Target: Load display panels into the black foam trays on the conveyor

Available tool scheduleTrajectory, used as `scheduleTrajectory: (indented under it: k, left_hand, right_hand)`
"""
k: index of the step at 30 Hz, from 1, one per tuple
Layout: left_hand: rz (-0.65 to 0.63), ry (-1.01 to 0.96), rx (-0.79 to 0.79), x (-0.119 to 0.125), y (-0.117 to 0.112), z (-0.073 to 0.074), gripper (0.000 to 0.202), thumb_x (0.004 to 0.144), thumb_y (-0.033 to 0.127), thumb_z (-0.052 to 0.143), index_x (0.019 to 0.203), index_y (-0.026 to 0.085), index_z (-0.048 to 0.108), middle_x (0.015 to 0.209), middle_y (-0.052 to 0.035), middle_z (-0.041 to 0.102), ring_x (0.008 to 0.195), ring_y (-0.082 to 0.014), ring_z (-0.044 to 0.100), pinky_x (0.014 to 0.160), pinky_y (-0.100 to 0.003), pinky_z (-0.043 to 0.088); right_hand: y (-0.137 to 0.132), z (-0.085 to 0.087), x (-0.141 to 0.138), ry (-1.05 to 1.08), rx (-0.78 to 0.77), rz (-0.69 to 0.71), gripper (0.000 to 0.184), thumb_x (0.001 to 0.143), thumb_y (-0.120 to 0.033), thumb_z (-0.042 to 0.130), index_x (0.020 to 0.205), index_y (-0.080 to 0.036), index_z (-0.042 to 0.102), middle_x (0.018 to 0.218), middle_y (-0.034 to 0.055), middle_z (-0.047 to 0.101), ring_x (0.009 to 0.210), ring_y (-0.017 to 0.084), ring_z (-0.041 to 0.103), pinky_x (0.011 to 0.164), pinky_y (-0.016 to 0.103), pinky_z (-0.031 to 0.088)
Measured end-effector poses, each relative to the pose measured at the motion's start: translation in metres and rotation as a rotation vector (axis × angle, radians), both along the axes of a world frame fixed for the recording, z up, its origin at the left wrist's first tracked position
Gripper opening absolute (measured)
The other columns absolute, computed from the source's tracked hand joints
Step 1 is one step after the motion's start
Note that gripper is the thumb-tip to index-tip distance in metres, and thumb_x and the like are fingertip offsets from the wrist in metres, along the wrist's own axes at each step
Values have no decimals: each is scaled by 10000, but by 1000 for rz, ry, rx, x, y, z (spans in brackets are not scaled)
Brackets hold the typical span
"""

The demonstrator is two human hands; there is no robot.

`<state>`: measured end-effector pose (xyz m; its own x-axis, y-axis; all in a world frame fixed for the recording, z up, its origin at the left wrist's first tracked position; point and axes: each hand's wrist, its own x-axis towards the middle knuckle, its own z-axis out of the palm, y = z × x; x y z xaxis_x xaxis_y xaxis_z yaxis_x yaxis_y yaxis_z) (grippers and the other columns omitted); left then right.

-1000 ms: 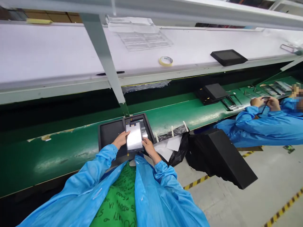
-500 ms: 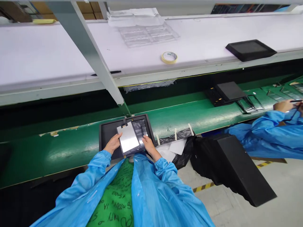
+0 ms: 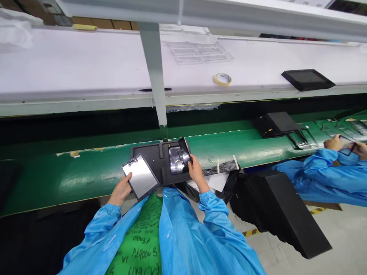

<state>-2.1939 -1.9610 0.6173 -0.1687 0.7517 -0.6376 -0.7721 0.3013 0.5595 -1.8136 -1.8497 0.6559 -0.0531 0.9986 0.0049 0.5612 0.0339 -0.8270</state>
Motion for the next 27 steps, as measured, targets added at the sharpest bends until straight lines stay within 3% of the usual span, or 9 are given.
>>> scheduleTrajectory:
  k: [2, 4, 8, 11, 17, 20, 23, 27]
  left_hand:
    - [-24, -21, -5, -6, -8, -5, 240, 967, 169, 626, 1186, 111, 705, 1007, -90, 817, 845, -207, 778, 847, -316, 635]
    - [-49, -40, -11, -10, -13, -8, 212, 958, 179, 643, 1146, 108, 710, 992, -94, 818, 836, -210, 779, 850, -322, 635]
    - [-82, -65, 6, -17, -18, -12, 245, 914, 196, 711, 1144, 110, 710, 1017, -112, 815, 924, -240, 782, 894, -333, 625]
    - [-75, -52, 1, -23, -20, -11, 272, 919, 208, 708, 1173, 111, 704, 1063, -115, 809, 974, -243, 777, 923, -330, 616]
    - [-120, -76, -23, -34, -18, -4, 298, 936, 196, 678, 1230, 145, 693, 1120, -105, 801, 1106, -280, 750, 1002, -383, 601]
    - [-135, -89, -15, -35, -18, 0, 289, 956, 198, 655, 1229, 109, 685, 1105, -127, 803, 1139, -282, 740, 1019, -379, 596]
    - [-115, -80, 1, -35, -17, 2, 303, 961, 180, 641, 1246, 80, 673, 1111, -148, 801, 1140, -289, 740, 1044, -393, 586]
    - [-97, -66, -8, -26, -12, 4, 325, 965, 152, 614, 1278, 80, 662, 1115, -151, 802, 1134, -287, 743, 1079, -422, 569]
  right_hand:
    - [-4, -2, -9, -157, 3, 41, 588, 922, -218, 412, 1497, -121, 483, 1297, 190, 703, 1124, 316, 678, 1027, 519, 521]
    - [-11, -8, -22, -282, 21, 82, 660, 896, -124, 367, 1552, -118, 437, 1431, 197, 635, 1265, 315, 630, 1089, 516, 495]
    - [-24, -27, -50, -460, 88, 138, 803, 805, 16, 330, 1597, -103, 389, 1635, 161, 438, 1529, 272, 390, 1250, 499, 354]
    - [-28, -43, -71, -555, 84, 121, 778, 843, 11, 318, 1616, -75, 339, 1663, 208, 364, 1578, 312, 289, 1262, 564, 296]
    - [-21, -79, -111, -691, 45, 34, 669, 930, -53, 319, 1598, -26, 344, 1649, 291, 333, 1592, 375, 225, 1245, 659, 196]
    - [-17, -93, -126, -707, -24, -3, 657, 933, -44, 300, 1587, 9, 343, 1650, 330, 288, 1595, 397, 198, 1229, 697, 183]
    - [-12, -94, -130, -689, -86, 21, 664, 926, -28, 285, 1586, 14, 339, 1667, 330, 227, 1603, 399, 165, 1226, 700, 190]
    - [-4, -78, -121, -605, -193, 121, 623, 950, -170, 489, 1547, -6, 419, 1692, 299, 203, 1604, 416, 130, 1254, 659, 172]
